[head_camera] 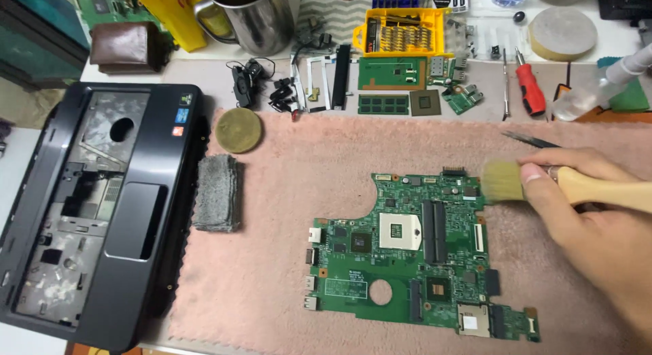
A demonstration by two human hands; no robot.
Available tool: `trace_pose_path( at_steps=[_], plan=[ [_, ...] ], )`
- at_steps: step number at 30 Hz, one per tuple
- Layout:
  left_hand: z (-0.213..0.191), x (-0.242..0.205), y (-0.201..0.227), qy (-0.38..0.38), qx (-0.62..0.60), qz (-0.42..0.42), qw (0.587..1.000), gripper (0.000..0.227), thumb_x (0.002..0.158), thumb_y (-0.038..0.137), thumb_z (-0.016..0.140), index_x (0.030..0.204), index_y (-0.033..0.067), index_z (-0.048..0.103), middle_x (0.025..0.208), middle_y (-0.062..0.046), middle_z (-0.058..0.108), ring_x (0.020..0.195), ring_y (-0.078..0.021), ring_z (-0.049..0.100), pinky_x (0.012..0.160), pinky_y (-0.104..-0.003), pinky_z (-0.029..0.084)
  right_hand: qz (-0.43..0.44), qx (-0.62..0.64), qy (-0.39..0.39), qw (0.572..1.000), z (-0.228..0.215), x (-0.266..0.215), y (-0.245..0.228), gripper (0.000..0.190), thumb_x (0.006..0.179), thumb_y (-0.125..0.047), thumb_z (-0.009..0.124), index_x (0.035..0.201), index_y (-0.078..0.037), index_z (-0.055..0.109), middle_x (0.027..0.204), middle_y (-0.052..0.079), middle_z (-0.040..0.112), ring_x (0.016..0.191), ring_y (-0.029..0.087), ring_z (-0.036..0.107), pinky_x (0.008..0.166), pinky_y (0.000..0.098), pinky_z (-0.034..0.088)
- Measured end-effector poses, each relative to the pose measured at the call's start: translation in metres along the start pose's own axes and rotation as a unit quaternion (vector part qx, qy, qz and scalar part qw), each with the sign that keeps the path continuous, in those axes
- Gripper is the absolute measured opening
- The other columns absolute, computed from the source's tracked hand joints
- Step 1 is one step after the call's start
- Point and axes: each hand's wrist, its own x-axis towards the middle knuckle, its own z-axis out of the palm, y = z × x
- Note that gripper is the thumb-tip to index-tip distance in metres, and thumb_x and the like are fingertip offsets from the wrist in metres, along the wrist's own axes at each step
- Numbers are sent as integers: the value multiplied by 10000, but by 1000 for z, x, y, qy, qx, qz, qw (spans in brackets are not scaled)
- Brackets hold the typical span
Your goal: The person cleans a green laptop motherboard with a brush. They hold the board with one hand and use the brush to sweep dust off various components and connectors on the surface.
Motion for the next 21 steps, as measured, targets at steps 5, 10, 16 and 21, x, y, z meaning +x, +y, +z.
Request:
trace_pose_path(
  at_steps=[5,10,16,21],
  plan=[
    [32,13,-36,-5,-30,24,999,265,1144,371,615,1188,110,624,1228,-132,667,1184,-296,698,1143,-458,579,55,-3,-38,998,-9,2,-4,168,1149,-165,743,1237,-57,836,1260,41,840,1149,165,742,1120,300,508],
    [67,31,-64,-3,-54,55,997,281,1160,378,589,1221,105,620,1272,-149,665,1226,-311,698,1172,-473,585,-31,-15,-29,999,-9,6,-13,226,1168,-185,708,1225,-5,832,1206,60,849,1094,171,763,1116,287,535],
    [87,57,-75,6,-57,101,993,303,1179,385,558,1261,100,615,1325,-169,663,1276,-328,699,1207,-490,592,76,-56,-75,993,-12,17,-17,230,1004,-273,769,1006,-101,923,826,15,893,706,170,756,654,320,594],
    [100,45,-76,13,-61,110,992,323,1195,392,532,1295,95,611,1368,-186,660,1318,-343,699,1235,-504,598,122,-120,-127,977,-8,24,-19,277,1050,-380,704,1172,-221,895,964,-32,919,814,135,819,683,301,628]
  ],
)
